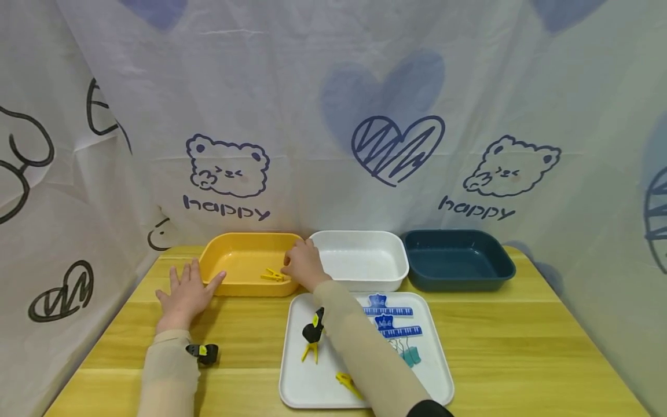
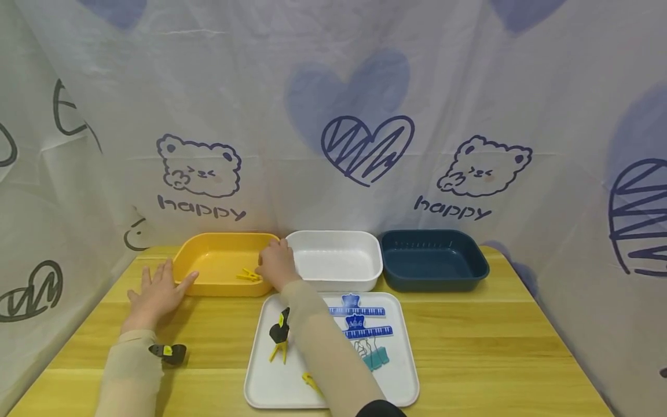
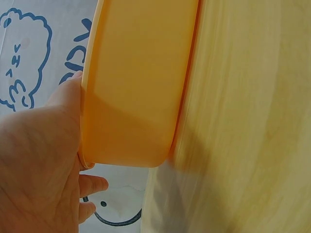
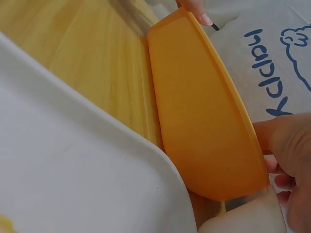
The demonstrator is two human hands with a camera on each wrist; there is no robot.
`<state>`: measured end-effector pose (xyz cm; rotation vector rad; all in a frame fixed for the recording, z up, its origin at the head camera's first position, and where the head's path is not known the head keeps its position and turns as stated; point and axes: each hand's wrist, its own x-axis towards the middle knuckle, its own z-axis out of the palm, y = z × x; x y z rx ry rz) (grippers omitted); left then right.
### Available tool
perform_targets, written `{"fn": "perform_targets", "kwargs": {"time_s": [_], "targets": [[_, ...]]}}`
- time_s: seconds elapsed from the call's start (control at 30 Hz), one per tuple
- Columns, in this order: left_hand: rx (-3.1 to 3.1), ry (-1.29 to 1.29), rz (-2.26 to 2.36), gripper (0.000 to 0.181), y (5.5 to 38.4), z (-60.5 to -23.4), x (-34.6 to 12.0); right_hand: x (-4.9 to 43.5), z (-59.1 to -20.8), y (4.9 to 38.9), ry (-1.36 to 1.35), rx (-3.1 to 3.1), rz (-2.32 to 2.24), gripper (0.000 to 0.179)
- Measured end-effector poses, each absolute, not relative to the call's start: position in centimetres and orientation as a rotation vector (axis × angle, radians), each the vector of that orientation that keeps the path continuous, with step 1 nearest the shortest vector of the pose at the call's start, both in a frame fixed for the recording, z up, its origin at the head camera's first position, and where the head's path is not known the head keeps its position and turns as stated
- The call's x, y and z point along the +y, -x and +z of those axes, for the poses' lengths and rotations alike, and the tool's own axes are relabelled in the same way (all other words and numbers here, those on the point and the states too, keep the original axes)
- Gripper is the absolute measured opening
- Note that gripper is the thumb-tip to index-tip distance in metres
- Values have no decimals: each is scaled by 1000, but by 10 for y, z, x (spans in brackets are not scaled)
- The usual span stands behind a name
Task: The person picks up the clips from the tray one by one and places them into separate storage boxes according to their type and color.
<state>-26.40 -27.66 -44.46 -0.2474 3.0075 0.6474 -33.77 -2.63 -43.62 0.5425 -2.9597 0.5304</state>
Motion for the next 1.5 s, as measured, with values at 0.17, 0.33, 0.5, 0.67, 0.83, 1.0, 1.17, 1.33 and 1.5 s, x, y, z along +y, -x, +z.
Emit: {"fn": "perform_targets", "kwargs": {"time_s": [0.17, 0.33, 0.5, 0.67, 0.83, 1.0, 1.17, 1.33, 1.5], "targets": [[3001, 245, 660, 108, 264, -445, -277, -18, -433, 329, -556, -2896, 598, 18], [3005, 247, 665, 107, 264, -444, -276, -9, -427, 318, -534, -2866, 659, 17], [3010, 246, 664, 107, 263, -444, -277, -2, -423, 311, -477, -2874, 744, 16], [3013, 237, 658, 107, 265, -443, -277, 8, -422, 305, -483, -2847, 756, 16], [3011, 240, 670, 107, 265, -443, -277, 19, -421, 295, -484, -2821, 833, 18], [3010, 244, 670, 108, 265, -444, -278, 31, -425, 286, -491, -2778, 902, 16], [3010, 245, 660, 108, 265, -444, -278, 41, -427, 278, -473, -2754, 956, 15], [3005, 251, 661, 108, 265, -444, -278, 48, -427, 270, -439, -2778, 965, 18], [2994, 261, 659, 108, 264, -443, -278, 56, -426, 264, -417, -2790, 969, 17]]}}
